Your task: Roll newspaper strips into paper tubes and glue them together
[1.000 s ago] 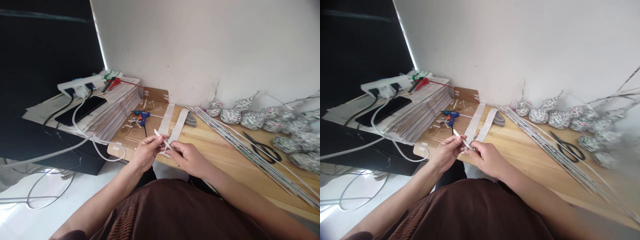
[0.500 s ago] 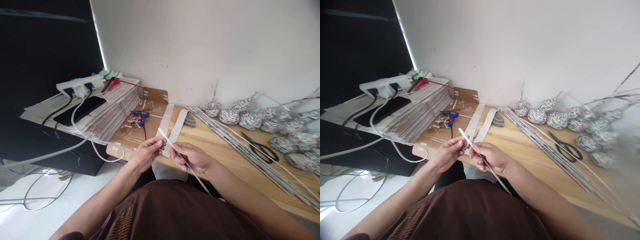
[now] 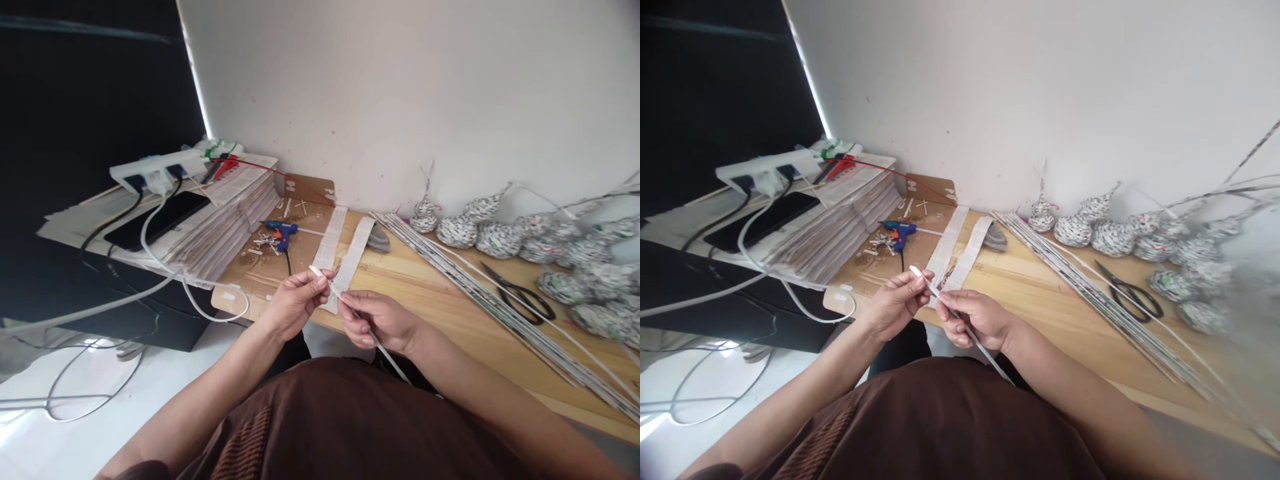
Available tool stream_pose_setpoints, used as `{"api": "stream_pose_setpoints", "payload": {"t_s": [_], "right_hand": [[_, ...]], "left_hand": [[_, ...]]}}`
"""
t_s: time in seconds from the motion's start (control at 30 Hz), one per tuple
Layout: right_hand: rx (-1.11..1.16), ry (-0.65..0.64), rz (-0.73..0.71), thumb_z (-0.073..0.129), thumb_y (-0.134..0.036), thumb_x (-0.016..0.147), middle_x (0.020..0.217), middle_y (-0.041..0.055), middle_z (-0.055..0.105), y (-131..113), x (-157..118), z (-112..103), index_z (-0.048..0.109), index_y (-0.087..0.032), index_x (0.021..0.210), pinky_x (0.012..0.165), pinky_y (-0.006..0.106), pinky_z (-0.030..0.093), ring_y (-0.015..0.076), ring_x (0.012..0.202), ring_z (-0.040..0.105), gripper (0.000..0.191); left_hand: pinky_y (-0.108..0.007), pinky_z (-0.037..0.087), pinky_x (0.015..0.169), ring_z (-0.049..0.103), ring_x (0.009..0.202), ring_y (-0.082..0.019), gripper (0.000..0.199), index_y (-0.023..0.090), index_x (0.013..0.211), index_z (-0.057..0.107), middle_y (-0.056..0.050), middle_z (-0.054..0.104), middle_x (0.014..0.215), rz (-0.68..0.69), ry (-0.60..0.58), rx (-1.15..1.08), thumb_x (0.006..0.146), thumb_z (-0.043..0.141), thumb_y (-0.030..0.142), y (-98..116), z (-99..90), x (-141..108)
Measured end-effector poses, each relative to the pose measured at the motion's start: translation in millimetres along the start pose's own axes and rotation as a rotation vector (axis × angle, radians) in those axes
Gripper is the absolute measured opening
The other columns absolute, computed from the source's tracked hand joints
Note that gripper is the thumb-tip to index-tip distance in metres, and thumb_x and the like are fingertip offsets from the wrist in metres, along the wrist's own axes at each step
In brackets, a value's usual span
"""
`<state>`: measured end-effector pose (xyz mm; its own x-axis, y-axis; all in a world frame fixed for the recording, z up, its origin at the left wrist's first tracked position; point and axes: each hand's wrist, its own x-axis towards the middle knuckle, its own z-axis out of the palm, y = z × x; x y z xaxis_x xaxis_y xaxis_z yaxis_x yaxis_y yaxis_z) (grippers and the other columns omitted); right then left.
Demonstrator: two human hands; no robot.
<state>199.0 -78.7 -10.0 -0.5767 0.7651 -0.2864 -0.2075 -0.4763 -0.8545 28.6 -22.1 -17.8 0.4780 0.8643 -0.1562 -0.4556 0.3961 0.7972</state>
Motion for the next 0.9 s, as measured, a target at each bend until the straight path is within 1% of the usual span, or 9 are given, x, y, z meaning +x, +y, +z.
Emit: {"api": "stream_pose_setpoints", "payload": {"t_s": [0.07,0.23,0.3,0.43,0.5,0.57,0.7,0.77,0.9], "right_hand": [[-0.1,0.072,-0.038,0.043,-0.053,0.091,0.051,-0.0079,0.036,-1,-1,2,0.047,-0.019,0.08,0.038,0.019,0.028,0.0071,0.037,0.036,0.036],[-0.613,0.418,-0.303,0.05,-0.048,0.09,0.057,-0.0047,0.046,-3,-4,11,0.054,-0.018,0.084,0.047,0.02,0.034,0.0077,0.048,0.044,0.031],[-0.498,0.337,-0.23,0.044,-0.049,0.092,0.052,-0.0065,0.04,-2,-5,9,0.055,-0.018,0.084,0.045,0.02,0.031,0.007,0.043,0.039,0.034],[-0.003,-0.009,-0.043,0.043,-0.048,0.092,0.047,-0.0102,0.028,0,-5,-3,0.048,-0.019,0.079,0.037,0.018,0.025,0.0059,0.034,0.03,0.032],[0.094,-0.103,-0.023,0.044,-0.045,0.092,0.045,-0.0105,0.027,0,-5,-7,0.046,-0.019,0.078,0.036,0.018,0.024,0.0066,0.033,0.03,0.03],[0.037,-0.069,-0.037,0.042,-0.047,0.093,0.045,-0.0099,0.029,1,-6,-7,0.049,-0.019,0.08,0.037,0.019,0.027,0.0071,0.034,0.033,0.032],[-0.405,0.304,-0.234,0.054,-0.049,0.087,0.058,-0.005,0.046,1,-10,1,0.055,-0.017,0.084,0.045,0.019,0.032,0.0069,0.046,0.044,0.032],[-0.51,0.392,-0.285,0.054,-0.047,0.088,0.06,-0.0044,0.048,2,-13,2,0.057,-0.016,0.084,0.047,0.019,0.032,0.0061,0.047,0.043,0.031],[-0.188,0.077,-0.091,0.04,-0.05,0.094,0.047,-0.009,0.032,4,-15,-6,0.055,-0.016,0.082,0.039,0.02,0.028,0.0062,0.034,0.033,0.038]], "left_hand": [[-0.017,0.045,0.057,0.055,0.06,-0.006,0.021,0.012,0.078,0.074,-0.002,0.063,0.068,0.015,0.033,0.003,0.062,0.082,0.025,1,0.7,-1],[-0.018,0.044,0.056,0.055,0.059,-0.005,0.017,0.012,0.067,0.072,-0.004,0.066,0.077,0.089,0.102,0.053,0.062,0.081,0.025,5,5.2,-3],[-0.018,0.043,0.056,0.055,0.06,-0.006,0.017,0.012,0.07,0.072,-0.003,0.065,0.073,0.094,0.078,0.06,0.063,0.081,0.025,5,5.4,-3],[-0.017,0.043,0.057,0.055,0.06,-0.006,0.016,0.012,0.076,0.073,-0.001,0.062,0.068,0.059,0.0,0.046,0.066,0.079,0.023,2,3.0,-2],[-0.017,0.043,0.057,0.055,0.06,-0.006,0.016,0.013,0.079,0.073,-0.001,0.061,0.066,0.039,-0.037,0.045,0.068,0.078,0.023,1,1.8,-2],[-0.017,0.043,0.057,0.055,0.06,-0.006,0.015,0.013,0.079,0.073,-0.001,0.061,0.065,0.04,-0.045,0.041,0.069,0.078,0.022,1,1.1,-1],[-0.015,0.043,0.056,0.054,0.059,-0.005,0.014,0.012,0.076,0.072,0.0,0.06,0.066,0.065,0.037,0.008,0.067,0.079,0.021,2,1.5,2],[-0.015,0.042,0.055,0.053,0.059,-0.005,0.016,0.012,0.074,0.072,-0.001,0.06,0.069,0.074,0.062,0.009,0.065,0.08,0.021,2,2.5,3],[-0.015,0.043,0.054,0.053,0.059,-0.005,0.018,0.011,0.074,0.071,-0.002,0.061,0.07,0.044,0.026,0.053,0.064,0.081,0.022,-1,5.4,5]]}}
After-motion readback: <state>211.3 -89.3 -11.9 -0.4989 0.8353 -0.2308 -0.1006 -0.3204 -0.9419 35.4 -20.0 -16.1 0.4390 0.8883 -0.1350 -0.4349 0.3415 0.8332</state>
